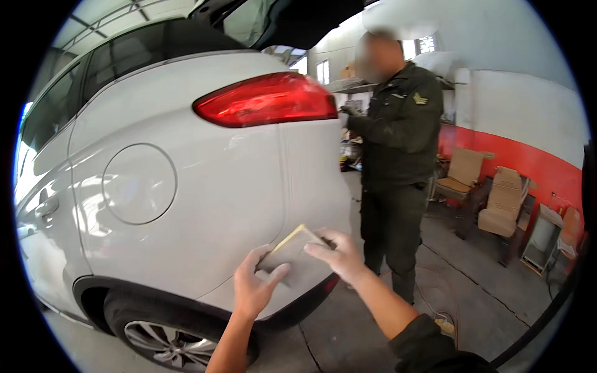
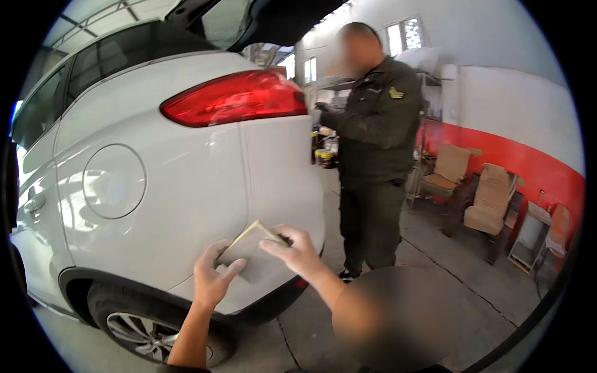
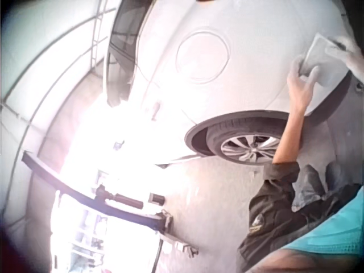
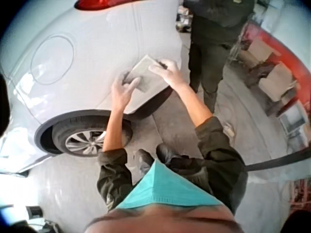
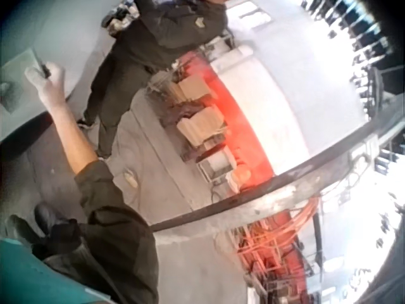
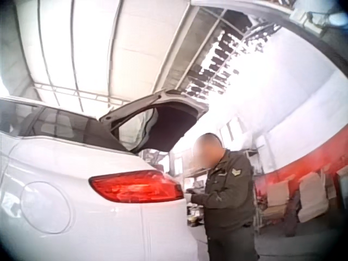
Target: The person sands the rear bumper and tail light area of a white car using a sanding block. They work methodically across the surface, then walk to a tool cart to retrieve a different sanding block before returning to the vehicle.
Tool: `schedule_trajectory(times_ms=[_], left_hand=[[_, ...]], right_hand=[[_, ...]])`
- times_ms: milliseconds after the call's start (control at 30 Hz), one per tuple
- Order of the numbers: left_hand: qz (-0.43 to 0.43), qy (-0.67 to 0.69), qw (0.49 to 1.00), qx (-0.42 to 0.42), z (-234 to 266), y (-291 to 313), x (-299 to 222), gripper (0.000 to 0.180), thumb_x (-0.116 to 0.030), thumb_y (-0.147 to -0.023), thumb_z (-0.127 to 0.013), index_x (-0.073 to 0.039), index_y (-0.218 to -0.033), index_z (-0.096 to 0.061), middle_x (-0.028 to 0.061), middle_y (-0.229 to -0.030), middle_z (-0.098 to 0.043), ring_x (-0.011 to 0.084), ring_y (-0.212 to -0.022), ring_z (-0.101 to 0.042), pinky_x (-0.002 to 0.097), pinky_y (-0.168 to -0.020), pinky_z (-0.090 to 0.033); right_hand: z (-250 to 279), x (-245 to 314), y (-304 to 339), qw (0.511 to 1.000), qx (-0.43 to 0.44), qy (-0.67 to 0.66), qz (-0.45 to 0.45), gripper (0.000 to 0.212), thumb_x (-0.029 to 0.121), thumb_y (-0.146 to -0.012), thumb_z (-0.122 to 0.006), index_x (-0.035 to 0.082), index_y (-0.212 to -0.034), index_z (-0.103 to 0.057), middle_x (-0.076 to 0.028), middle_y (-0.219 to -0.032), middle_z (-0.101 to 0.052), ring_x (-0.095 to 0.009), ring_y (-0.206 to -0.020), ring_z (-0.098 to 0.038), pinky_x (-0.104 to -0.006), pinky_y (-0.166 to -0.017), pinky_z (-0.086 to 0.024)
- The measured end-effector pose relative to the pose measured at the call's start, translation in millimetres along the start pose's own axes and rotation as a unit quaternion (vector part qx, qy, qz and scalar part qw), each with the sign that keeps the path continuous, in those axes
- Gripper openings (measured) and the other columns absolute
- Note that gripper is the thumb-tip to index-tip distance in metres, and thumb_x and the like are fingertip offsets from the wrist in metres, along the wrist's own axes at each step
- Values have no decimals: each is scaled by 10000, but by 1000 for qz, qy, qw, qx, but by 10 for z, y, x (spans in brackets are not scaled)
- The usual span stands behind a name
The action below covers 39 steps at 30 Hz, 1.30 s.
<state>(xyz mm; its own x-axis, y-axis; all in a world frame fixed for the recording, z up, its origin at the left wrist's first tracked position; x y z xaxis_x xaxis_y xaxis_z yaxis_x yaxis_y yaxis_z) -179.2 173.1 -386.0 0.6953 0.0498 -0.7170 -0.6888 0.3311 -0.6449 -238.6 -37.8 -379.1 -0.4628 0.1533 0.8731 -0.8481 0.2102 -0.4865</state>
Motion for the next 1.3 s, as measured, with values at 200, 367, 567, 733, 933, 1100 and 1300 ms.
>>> schedule_trajectory(times_ms=[200,367,567,733,933,1100,1300], left_hand=[[52,144,988,-15,-189,72,187,303,-109,-913,-759,45,-1163,-684,149,-962,-742,186,-906,-707,321,-842,-550],[-35,79,985,-148,-149,4,51,278,-88,-942,-714,65,-1173,-692,145,-1003,-750,211,-910,-716,310,-842,-548],[5,31,997,-76,7,-85,100,270,-114,-898,-765,48,-1110,-725,168,-1092,-749,245,-962,-732,326,-834,-572],[-180,-259,928,-198,590,-329,-25,256,-57,-899,-716,-4,-1148,-688,160,-1308,-651,320,-1188,-596,448,-1044,-445],[-212,-463,816,-275,1191,-526,233,453,-71,-917,-672,-71,-1351,-545,159,-1503,-455,380,-1374,-421,498,-1144,-332],[-259,-527,770,-249,1363,-501,474,546,-77,-877,-665,-56,-1391,-482,174,-1518,-420,381,-1426,-373,508,-1188,-301],[-252,-535,769,-243,1427,-468,470,560,-82,-855,-666,-51,-1384,-483,176,-1514,-424,386,-1429,-375,512,-1198,-299]], right_hand=[[-213,137,61,972,17,-233,-28,384,134,-892,-774,-39,-1220,-676,-84,-1144,-710,-147,-1054,-647,-302,-924,-500],[-249,111,10,999,18,18,23,302,156,-915,-761,-16,-1160,-717,-52,-1081,-723,-104,-1002,-635,-270,-881,-502],[-348,171,-22,993,66,17,95,246,98,-967,-682,4,-1194,-705,-21,-1084,-720,-80,-1017,-626,-252,-906,-484],[10,269,-700,984,-96,121,86,218,206,-946,-652,-10,-915,-664,15,-720,-563,-74,-686,-493,-319,-610,-423],[36,782,-1593,978,-161,3,135,357,314,-837,-790,10,-732,-636,28,-680,-554,-91,-640,-472,-328,-591,-410],[-70,1058,-2000,957,-169,65,225,326,296,-836,-825,33,-701,-689,44,-653,-561,-82,-631,-480,-311,-617,-417],[-67,1151,-2125,966,-146,159,144,241,244,-844,-832,28,-937,-780,-13,-883,-743,-99,-777,-662,-275,-742,-508]])
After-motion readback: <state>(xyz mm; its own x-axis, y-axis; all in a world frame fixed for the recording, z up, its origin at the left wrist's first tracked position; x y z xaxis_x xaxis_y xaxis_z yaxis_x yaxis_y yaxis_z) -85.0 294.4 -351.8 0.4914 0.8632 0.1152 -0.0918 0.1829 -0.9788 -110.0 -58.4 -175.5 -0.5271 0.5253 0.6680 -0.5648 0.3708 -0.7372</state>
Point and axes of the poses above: each hand's wrist, its own y-axis away from the middle knuckle, its own z-axis out of the back of the hand, x = y × z, the point moved 1 cm from there along -y, towards the middle knuckle
